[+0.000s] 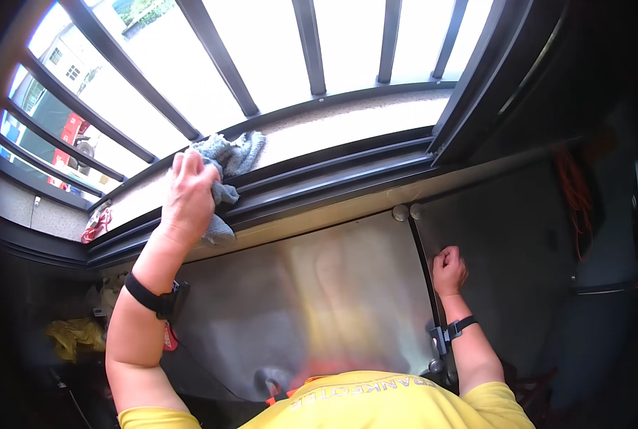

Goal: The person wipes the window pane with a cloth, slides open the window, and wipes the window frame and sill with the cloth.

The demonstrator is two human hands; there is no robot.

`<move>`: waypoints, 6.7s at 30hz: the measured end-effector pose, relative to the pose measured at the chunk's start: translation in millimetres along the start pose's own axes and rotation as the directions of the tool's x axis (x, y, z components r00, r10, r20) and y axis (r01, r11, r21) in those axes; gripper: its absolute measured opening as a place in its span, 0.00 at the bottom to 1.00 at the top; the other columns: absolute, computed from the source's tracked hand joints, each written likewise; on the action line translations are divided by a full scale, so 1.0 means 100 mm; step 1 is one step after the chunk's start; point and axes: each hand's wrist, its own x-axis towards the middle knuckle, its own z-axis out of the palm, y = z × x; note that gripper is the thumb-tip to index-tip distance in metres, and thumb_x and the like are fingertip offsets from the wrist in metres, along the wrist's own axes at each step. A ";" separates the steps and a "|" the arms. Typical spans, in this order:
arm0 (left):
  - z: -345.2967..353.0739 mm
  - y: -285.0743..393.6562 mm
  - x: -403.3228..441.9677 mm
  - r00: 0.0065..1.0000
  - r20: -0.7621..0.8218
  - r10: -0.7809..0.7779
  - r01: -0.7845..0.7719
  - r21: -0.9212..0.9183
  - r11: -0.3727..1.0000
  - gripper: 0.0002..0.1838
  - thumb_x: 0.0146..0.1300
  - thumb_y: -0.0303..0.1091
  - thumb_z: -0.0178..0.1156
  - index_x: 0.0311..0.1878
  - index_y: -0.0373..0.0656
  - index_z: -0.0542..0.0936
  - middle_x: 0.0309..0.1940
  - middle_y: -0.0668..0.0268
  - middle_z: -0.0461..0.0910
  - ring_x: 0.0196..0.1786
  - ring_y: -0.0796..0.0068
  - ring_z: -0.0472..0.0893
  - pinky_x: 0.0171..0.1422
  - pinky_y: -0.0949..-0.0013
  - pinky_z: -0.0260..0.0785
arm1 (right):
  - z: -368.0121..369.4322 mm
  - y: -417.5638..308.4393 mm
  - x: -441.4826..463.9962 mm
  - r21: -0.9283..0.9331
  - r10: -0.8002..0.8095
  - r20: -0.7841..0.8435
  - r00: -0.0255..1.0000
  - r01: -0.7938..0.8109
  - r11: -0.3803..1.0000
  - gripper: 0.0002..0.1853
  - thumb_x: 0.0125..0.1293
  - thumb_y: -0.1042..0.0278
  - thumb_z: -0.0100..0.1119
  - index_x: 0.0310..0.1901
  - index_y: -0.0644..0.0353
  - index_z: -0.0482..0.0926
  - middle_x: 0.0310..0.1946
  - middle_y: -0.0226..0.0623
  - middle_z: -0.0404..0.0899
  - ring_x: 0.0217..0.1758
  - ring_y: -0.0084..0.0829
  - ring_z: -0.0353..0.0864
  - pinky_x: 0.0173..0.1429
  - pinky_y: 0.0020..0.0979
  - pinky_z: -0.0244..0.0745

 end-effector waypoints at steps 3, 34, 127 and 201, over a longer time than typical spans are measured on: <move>-0.03 -0.35 0.02 0.947 -0.040 -0.320 0.290 -0.329 0.899 0.09 0.53 0.19 0.49 0.33 0.40 0.79 0.36 0.57 0.69 0.45 0.59 0.70 0.52 0.63 0.66 | -0.02 -0.02 0.00 -0.020 0.000 0.013 1.000 0.001 1.000 0.04 0.56 0.69 0.55 0.28 0.54 0.70 0.19 0.34 0.72 0.26 0.42 0.75 0.30 0.44 0.69; -0.93 -1.73 -0.34 0.561 0.081 -0.824 -0.046 -0.991 -0.129 0.16 0.74 0.32 0.40 0.60 0.38 0.67 0.56 0.58 0.73 0.56 0.65 0.76 0.63 0.62 0.69 | -0.01 -0.01 0.00 -0.049 -0.036 0.014 0.999 0.037 0.998 0.02 0.58 0.68 0.51 0.31 0.55 0.70 0.20 0.35 0.73 0.27 0.44 0.75 0.32 0.46 0.68; 0.18 0.09 -0.26 0.722 0.490 -0.489 0.685 -0.406 0.605 0.17 0.67 0.45 0.51 0.43 0.40 0.80 0.36 0.56 0.79 0.43 0.58 0.77 0.50 0.57 0.65 | 0.00 -0.01 0.01 -0.121 -0.030 0.039 0.999 0.035 0.992 0.03 0.59 0.66 0.51 0.32 0.54 0.70 0.21 0.38 0.72 0.27 0.47 0.74 0.31 0.48 0.66; -0.08 -0.56 -0.44 0.878 0.464 -0.120 0.220 -0.167 0.961 0.26 0.70 0.52 0.43 0.30 0.40 0.79 0.28 0.53 0.80 0.37 0.48 0.78 0.43 0.52 0.69 | -0.01 0.01 -0.01 0.029 -0.034 0.006 0.999 0.034 0.999 0.04 0.59 0.68 0.53 0.29 0.55 0.70 0.18 0.36 0.70 0.26 0.44 0.73 0.31 0.45 0.66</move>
